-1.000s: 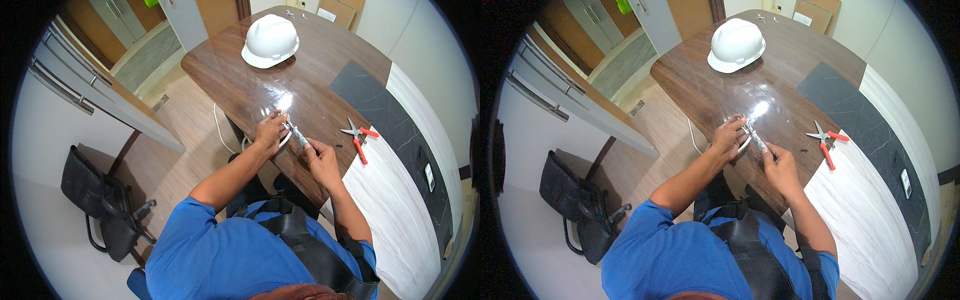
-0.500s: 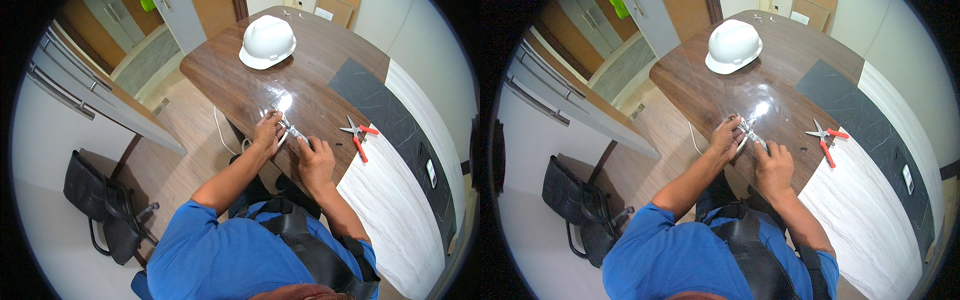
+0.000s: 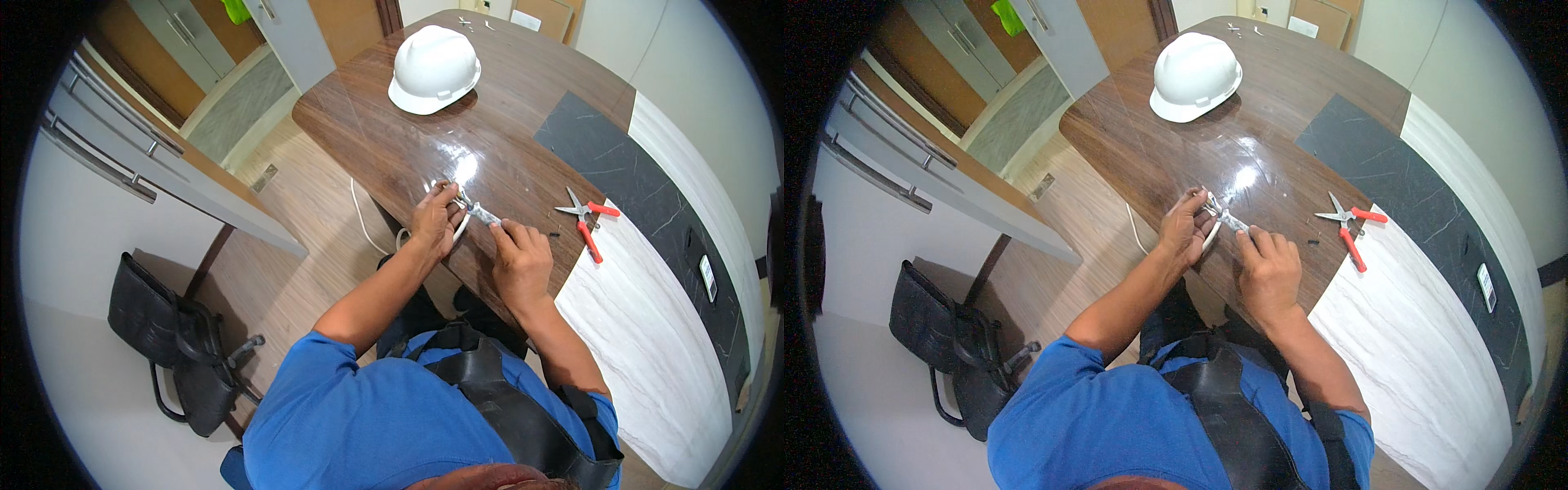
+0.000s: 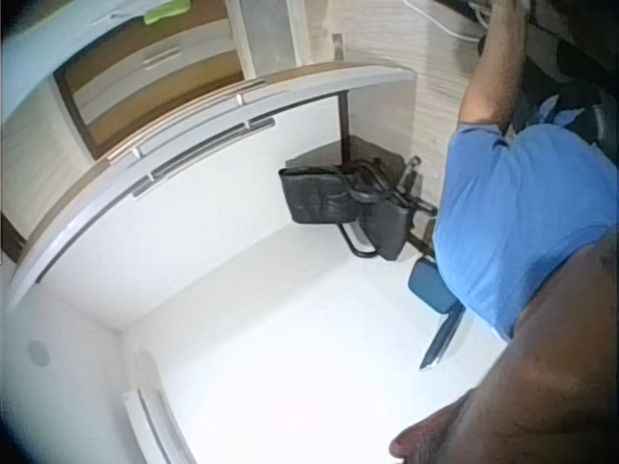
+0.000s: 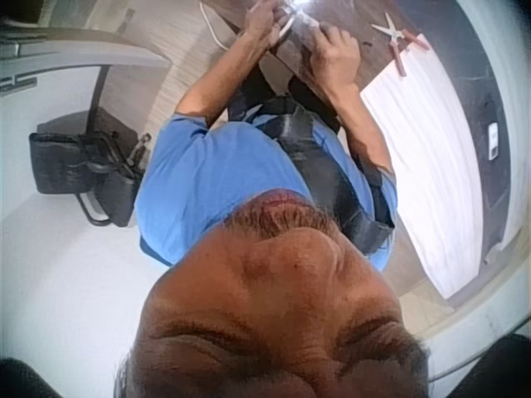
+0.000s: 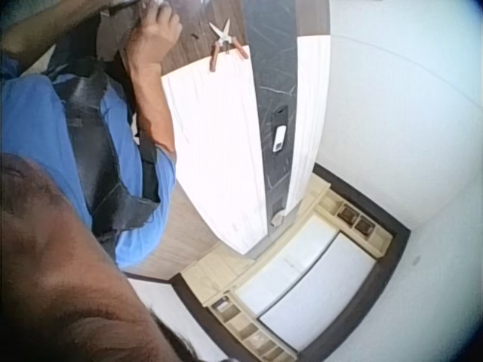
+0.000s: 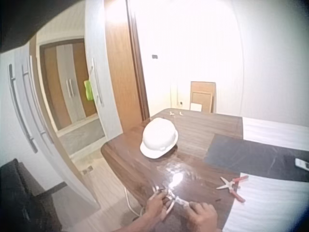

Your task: The person strips the insulation from a white electrical cord and secures the exposed wires into the terminals of a plug using a screwdriver. They then attach the plug housing to complete the assembly.

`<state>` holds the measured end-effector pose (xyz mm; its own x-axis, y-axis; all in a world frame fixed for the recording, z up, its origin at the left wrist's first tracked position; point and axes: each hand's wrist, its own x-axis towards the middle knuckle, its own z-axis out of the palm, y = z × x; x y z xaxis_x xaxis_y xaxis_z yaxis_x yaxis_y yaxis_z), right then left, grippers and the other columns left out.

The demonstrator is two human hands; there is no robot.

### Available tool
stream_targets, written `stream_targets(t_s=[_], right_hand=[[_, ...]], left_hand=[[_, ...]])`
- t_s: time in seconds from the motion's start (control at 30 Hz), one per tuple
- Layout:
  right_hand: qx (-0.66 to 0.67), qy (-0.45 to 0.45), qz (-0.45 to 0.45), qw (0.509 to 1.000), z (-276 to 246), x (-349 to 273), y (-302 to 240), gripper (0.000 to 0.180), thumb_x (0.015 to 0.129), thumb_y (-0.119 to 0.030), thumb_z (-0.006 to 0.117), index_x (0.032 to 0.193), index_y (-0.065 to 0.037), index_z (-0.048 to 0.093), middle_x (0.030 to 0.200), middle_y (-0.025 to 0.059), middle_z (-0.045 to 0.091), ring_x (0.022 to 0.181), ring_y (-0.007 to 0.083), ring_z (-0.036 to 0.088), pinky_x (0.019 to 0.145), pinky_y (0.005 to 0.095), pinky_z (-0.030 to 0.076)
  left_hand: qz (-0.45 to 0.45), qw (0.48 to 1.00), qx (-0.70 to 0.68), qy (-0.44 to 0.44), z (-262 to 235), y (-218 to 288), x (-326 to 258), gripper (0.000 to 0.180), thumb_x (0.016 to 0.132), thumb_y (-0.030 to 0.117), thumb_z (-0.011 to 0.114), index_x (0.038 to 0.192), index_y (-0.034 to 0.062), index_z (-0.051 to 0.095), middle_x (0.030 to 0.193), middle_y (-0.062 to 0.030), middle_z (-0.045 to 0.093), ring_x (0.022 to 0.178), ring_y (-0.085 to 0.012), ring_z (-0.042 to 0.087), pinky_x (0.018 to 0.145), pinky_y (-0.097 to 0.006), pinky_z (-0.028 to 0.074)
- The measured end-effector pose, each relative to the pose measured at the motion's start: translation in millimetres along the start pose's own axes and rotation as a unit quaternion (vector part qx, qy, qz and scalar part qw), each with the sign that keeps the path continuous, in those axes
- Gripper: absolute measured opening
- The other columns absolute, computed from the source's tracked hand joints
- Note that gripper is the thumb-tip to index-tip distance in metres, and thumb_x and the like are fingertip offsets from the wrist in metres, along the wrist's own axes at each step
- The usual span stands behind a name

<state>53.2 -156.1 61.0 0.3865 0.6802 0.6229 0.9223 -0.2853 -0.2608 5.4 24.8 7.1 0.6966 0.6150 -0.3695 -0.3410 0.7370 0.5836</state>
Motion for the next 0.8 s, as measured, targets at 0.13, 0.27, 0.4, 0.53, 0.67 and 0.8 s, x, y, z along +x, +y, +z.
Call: stream_targets(t_s=[0.13,0.27,0.4,0.53,0.67,0.8], right_hand=[[0.132,-0.012,0.141,0.981,-1,2,-6,0.019,0.086,-0.007,0.068,0.104,-0.002,0.071,0.096,0.0175,0.069,0.083,0.0352,0.067,0.075,0.0442,0.052],[0.194,-0.025,0.173,0.965,7,0,3,0.025,0.093,-0.016,0.063,0.113,-0.002,0.069,0.091,0.0223,0.068,0.083,0.0414,0.067,0.076,0.0474,0.053],[0.113,-0.118,0.176,0.971,-5,3,-7,0.028,0.094,-0.019,0.062,0.114,-0.001,0.069,0.097,0.0253,0.069,0.080,0.0412,0.068,0.074,0.0465,0.054],[0.161,-0.120,0.209,0.957,-4,1,-7,0.032,0.094,-0.020,0.061,0.117,0.001,0.069,0.096,0.0275,0.070,0.075,0.0403,0.069,0.073,0.0445,0.054],[0.238,-0.120,0.274,0.924,-1,0,-2,0.034,0.095,-0.021,0.061,0.119,0.002,0.069,0.088,0.0265,0.071,0.068,0.0307,0.068,0.068,0.0379,0.053],[0.320,-0.110,0.310,0.888,12,-7,9,0.034,0.097,-0.022,0.060,0.120,0.002,0.069,0.080,0.0192,0.072,0.062,0.0169,0.063,0.063,0.0318,0.051]], left_hand=[[-0.013,1.000,0.009,0.010,0,-1,-1,0.018,0.094,0.010,0.066,0.110,0.0146,0.057,0.097,-0.0005,0.063,0.086,-0.0142,0.062,0.078,-0.029,0.054],[-0.007,1.000,0.014,0.013,2,0,-1,0.020,0.094,0.010,0.066,0.110,0.0145,0.056,0.096,-0.0003,0.063,0.085,-0.0140,0.062,0.076,-0.029,0.053],[-0.009,1.000,0.014,0.007,2,0,-1,0.021,0.094,0.010,0.066,0.110,0.0154,0.055,0.093,0.0016,0.062,0.082,-0.0117,0.059,0.080,-0.030,0.050],[-0.008,1.000,0.021,-0.011,0,0,-1,0.021,0.093,0.008,0.066,0.110,0.0148,0.056,0.096,-0.0001,0.063,0.084,-0.0138,0.063,0.076,-0.029,0.053],[-0.014,0.999,0.029,-0.006,1,0,-1,0.022,0.093,0.008,0.065,0.111,0.0144,0.055,0.096,-0.0009,0.063,0.087,-0.0146,0.063,0.079,-0.029,0.053],[-0.020,0.999,0.039,-0.015,-2,0,3,0.021,0.093,0.008,0.065,0.111,0.0141,0.054,0.096,-0.0012,0.063,0.089,-0.0148,0.064,0.082,-0.030,0.053]])
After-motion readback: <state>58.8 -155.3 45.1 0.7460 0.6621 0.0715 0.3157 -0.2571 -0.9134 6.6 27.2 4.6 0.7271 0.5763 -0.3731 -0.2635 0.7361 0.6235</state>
